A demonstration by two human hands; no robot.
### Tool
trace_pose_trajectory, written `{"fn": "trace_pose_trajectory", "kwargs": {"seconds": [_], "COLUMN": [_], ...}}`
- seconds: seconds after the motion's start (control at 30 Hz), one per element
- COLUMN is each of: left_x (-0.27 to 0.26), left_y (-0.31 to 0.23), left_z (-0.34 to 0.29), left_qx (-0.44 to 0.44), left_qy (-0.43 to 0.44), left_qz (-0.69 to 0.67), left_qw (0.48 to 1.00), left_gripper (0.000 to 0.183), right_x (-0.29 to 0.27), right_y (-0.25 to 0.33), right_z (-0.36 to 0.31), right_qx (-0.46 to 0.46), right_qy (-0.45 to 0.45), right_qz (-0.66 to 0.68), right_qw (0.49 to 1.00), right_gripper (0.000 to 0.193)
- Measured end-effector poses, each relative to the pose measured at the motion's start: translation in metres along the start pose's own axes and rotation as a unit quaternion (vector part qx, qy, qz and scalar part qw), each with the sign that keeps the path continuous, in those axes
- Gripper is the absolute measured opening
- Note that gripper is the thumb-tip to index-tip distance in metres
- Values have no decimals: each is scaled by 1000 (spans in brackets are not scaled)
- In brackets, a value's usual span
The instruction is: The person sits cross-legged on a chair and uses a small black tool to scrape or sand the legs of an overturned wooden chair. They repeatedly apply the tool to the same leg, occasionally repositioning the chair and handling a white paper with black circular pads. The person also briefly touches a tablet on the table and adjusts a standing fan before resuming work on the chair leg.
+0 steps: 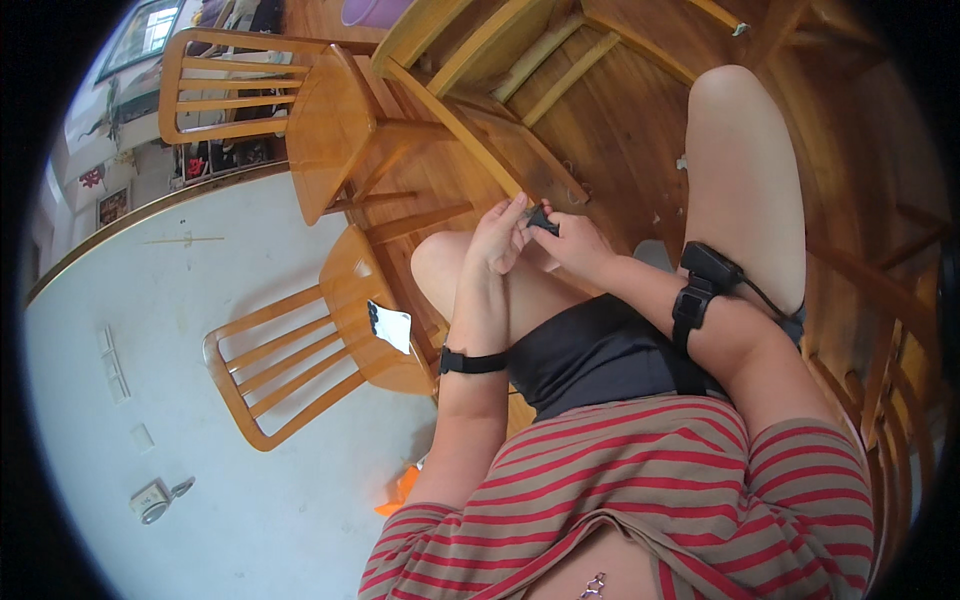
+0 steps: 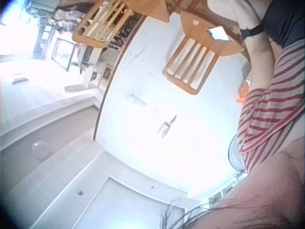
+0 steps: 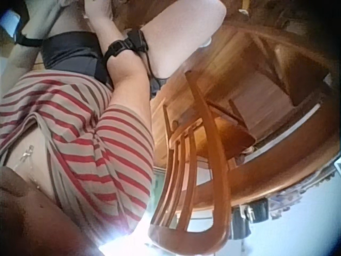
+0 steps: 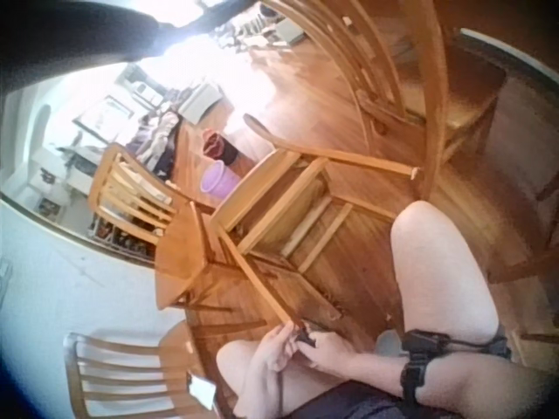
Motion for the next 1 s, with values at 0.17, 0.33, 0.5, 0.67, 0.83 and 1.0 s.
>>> {"fn": "trace_pose_trajectory", "kwargs": {"seconds": [0.17,0.33,0.5,0.67,0.83,1.0], "left_x": [-2,-2,-2,-3,0,-17], "left_y": [2,5,5,5,7,14], "left_z": [-1,0,1,0,-5,-21], "left_qx": [2,3,4,14,32,-113], "left_qy": [-2,-22,-19,-34,-95,-218], "left_qz": [4,-16,-20,5,26,149], "left_qw": [1000,1000,1000,999,995,958], "left_gripper": [28,23,22,24,28,49], "right_x": [2,-2,-2,-3,-2,-5], "right_y": [-7,-22,-21,-14,-4,-3], "right_z": [10,17,16,15,13,9], "right_qx": [-9,-12,-1,13,-21,1], "right_qy": [-34,-64,-53,-35,-28,-35], "right_qz": [-22,1,-10,-18,-61,-89], "right_qw": [999,998,999,999,997,995], "right_gripper": [43,36,36,38,40,39]}}
Point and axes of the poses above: each hand's wrist, its own z-axis towards the middle knuckle, its own x-axis out of the palm, y = z × x, the point moved 6 cm from there along z, towards the middle knuckle, and after that the axes turned 15 degrees about z, right-handed, at the moved point
